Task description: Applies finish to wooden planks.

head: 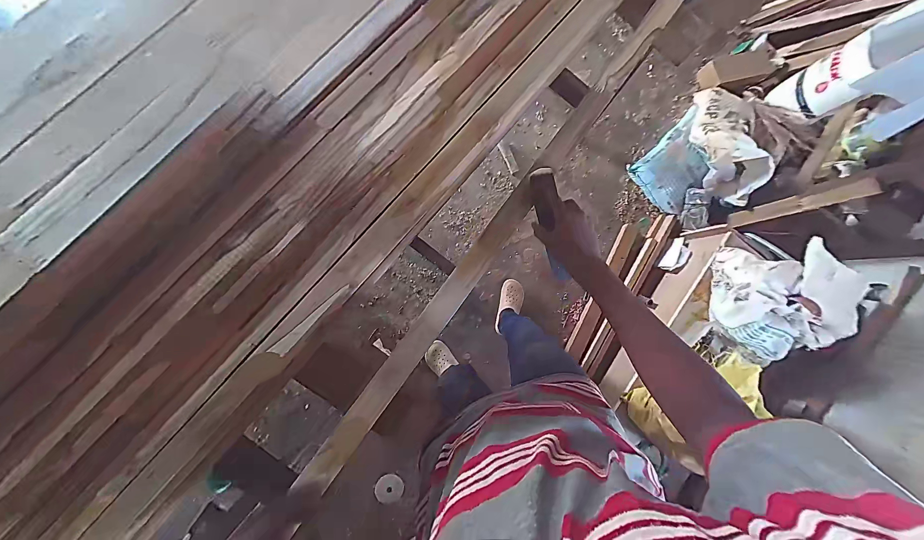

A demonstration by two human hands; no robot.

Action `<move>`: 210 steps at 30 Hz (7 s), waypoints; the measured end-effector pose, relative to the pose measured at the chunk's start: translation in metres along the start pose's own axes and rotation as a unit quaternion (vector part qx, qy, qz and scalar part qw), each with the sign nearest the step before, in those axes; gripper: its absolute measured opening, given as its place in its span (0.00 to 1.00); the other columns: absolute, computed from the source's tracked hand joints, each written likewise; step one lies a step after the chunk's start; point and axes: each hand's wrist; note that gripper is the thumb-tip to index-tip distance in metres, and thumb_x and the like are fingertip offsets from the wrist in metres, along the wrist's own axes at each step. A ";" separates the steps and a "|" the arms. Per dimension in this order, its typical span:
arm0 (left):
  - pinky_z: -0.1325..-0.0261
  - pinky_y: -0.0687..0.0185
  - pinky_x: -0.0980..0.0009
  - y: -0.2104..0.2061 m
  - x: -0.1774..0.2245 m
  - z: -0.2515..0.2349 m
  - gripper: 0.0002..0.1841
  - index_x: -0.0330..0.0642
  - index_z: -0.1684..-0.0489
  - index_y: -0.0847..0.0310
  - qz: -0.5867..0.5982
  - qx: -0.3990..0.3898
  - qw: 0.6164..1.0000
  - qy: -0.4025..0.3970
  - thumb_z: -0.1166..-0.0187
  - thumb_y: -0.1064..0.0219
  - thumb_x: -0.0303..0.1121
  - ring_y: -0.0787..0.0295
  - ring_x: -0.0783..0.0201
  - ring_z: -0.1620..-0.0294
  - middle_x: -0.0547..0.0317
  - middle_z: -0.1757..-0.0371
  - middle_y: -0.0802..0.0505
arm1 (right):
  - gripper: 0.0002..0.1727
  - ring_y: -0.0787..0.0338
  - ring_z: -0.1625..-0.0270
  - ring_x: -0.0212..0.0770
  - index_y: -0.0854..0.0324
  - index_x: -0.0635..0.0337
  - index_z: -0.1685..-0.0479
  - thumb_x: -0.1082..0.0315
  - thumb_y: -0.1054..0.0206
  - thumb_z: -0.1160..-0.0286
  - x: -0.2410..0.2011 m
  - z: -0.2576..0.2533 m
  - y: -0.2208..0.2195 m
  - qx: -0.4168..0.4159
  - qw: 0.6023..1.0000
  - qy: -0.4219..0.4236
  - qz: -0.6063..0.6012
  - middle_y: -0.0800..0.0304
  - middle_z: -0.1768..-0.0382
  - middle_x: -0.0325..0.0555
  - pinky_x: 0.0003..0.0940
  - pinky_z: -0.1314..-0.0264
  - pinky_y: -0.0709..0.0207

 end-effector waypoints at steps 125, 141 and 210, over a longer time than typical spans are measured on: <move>0.56 0.17 0.31 -0.095 0.176 -0.242 0.27 0.31 0.51 0.12 -0.274 0.251 0.926 0.071 0.43 0.16 0.44 0.07 0.30 0.54 0.32 0.55 0.07 | 0.24 0.09 0.45 0.62 0.18 0.60 0.29 0.55 0.34 0.17 0.085 -0.141 0.153 0.029 0.990 -0.023 -0.135 0.09 0.48 0.64 0.65 0.41 0.21; 0.61 0.14 0.39 -0.110 0.171 -0.238 0.23 0.33 0.60 0.13 -0.304 0.314 0.899 0.027 0.40 0.20 0.46 0.06 0.36 0.55 0.38 0.60 0.07 | 0.24 0.10 0.41 0.64 0.17 0.60 0.31 0.56 0.29 0.20 0.056 -0.068 0.164 -0.067 0.996 0.010 -0.059 0.09 0.45 0.65 0.68 0.38 0.22; 0.42 0.18 0.38 -0.079 0.196 -0.238 0.23 0.29 0.47 0.17 -0.224 0.140 0.960 0.096 0.27 0.26 0.42 0.12 0.35 0.36 0.33 0.42 0.10 | 0.23 0.08 0.56 0.57 0.20 0.64 0.32 0.59 0.29 0.19 0.031 -0.005 0.058 -0.060 0.985 0.045 -0.157 0.09 0.55 0.61 0.59 0.50 0.16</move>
Point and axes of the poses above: each hand's wrist, its own z-axis away from the middle knuckle, its own y-axis out of the back of the hand, x = y × z
